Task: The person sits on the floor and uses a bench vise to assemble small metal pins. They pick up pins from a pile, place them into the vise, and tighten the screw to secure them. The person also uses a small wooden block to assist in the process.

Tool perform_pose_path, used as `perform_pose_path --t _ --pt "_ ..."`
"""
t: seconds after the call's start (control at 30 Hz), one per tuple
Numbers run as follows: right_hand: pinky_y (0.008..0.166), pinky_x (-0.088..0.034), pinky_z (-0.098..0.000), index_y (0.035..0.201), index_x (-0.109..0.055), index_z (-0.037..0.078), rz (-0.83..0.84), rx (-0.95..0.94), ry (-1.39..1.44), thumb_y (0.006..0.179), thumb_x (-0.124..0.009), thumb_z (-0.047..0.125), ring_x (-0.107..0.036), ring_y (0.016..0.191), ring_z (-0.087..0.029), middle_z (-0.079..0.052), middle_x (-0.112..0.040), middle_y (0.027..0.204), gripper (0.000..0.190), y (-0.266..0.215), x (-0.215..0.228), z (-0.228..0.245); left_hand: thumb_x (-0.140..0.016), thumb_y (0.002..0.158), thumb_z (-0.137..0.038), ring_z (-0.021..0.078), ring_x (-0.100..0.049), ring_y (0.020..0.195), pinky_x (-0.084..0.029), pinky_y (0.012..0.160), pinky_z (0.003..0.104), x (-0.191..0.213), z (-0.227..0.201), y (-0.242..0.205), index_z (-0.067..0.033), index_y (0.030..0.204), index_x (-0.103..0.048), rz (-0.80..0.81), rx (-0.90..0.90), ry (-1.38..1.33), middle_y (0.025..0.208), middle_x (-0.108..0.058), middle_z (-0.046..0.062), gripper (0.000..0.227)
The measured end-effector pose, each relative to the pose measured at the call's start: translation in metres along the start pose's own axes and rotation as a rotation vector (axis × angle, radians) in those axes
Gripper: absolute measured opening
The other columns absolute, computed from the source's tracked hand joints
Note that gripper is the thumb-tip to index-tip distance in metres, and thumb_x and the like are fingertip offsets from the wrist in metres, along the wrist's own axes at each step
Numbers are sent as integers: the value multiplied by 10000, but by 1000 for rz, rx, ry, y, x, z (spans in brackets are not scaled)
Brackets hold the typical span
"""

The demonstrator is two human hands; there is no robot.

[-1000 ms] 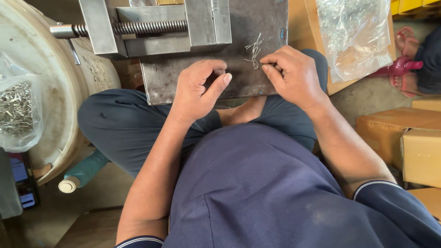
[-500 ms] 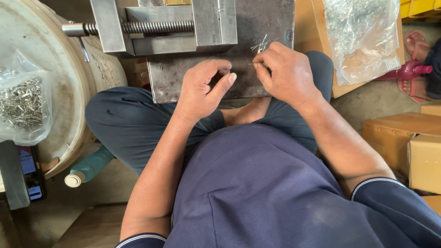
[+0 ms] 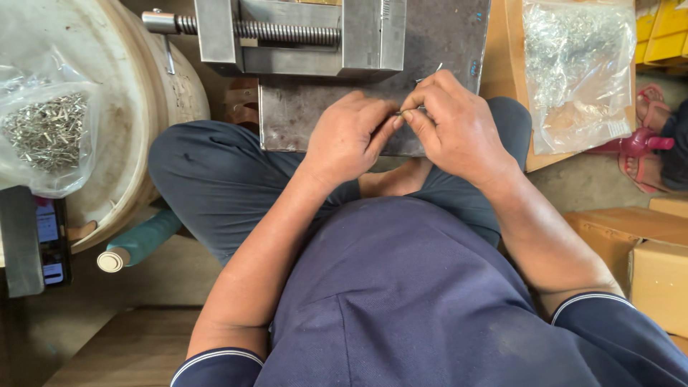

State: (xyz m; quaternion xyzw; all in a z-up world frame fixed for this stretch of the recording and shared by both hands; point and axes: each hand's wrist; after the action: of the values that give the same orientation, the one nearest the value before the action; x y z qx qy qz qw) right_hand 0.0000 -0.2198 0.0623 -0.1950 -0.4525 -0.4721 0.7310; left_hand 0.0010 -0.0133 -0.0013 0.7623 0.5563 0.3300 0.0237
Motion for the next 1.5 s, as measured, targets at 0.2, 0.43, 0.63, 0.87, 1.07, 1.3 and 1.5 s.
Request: perform_pose_path --t 0.2,0.43,0.63,0.87,1.07,1.3,1.5 --pt "740 -529 -261 1154 -671 18 87 -310 642 1049 -639 103 -638 838 -124 -63 -678 1039 139 1 -15 -12 -605 1062 -167 248 -629 765 -502 706 367 6 7 -2 -33 940 -639 -10 165 -305 795 -638 85 185" --pt "849 -529 -218 1202 -655 -7 -41 -217 787 1033 -715 62 -614 967 -74 -43 -668 1097 192 0 -29 -6 -531 1115 -234 79 -595 757 -507 712 262 12 20 -5 -13 963 -622 26 298 -811 799 -616 4 284" --pt "715 -484 -251 1039 -702 7 -186 -117 424 988 -785 80 -594 804 -98 -53 -677 968 122 13 -26 7 -564 1098 -221 73 -588 740 -504 685 262 7 23 -9 -6 946 -639 12 324 -798 782 -623 -1 273" --pt "738 -510 -292 1064 -707 18 -334 52 113 1008 -757 36 -656 836 -176 -101 -677 974 78 54 9 6 -630 1058 -201 59 -567 750 -493 682 250 12 13 -8 -16 994 -648 -50 288 -719 803 -642 7 197" --pt "699 -522 -315 1081 -715 21 -226 98 78 1034 -747 36 -668 822 -200 -104 -672 984 59 84 16 -1 -673 1023 -217 65 -542 694 -475 636 254 14 11 -7 -30 981 -654 -53 286 -589 765 -622 11 192" --pt "690 -508 -310 1066 -723 28 -214 107 16 1028 -755 38 -664 801 -195 -84 -671 966 51 90 16 1 -680 1017 -241 73 -541 677 -473 627 259 16 11 -7 -35 971 -650 -58 263 -562 756 -610 6 213" --pt "678 -506 -307 1069 -734 32 -206 98 14 1018 -764 35 -660 799 -187 -83 -674 967 58 90 15 3 -681 1013 -247 68 -505 660 -451 607 257 16 10 -7 -36 965 -650 -34 314 -590 736 -583 4 219"
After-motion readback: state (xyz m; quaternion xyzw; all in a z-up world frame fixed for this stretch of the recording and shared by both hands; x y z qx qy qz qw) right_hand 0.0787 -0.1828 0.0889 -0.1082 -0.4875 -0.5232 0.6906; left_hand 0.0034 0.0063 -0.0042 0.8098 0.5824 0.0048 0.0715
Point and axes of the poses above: each hand's wrist, its own y-axis towards the middle knuckle, its own x-axis out of the back of the hand, z = x × y
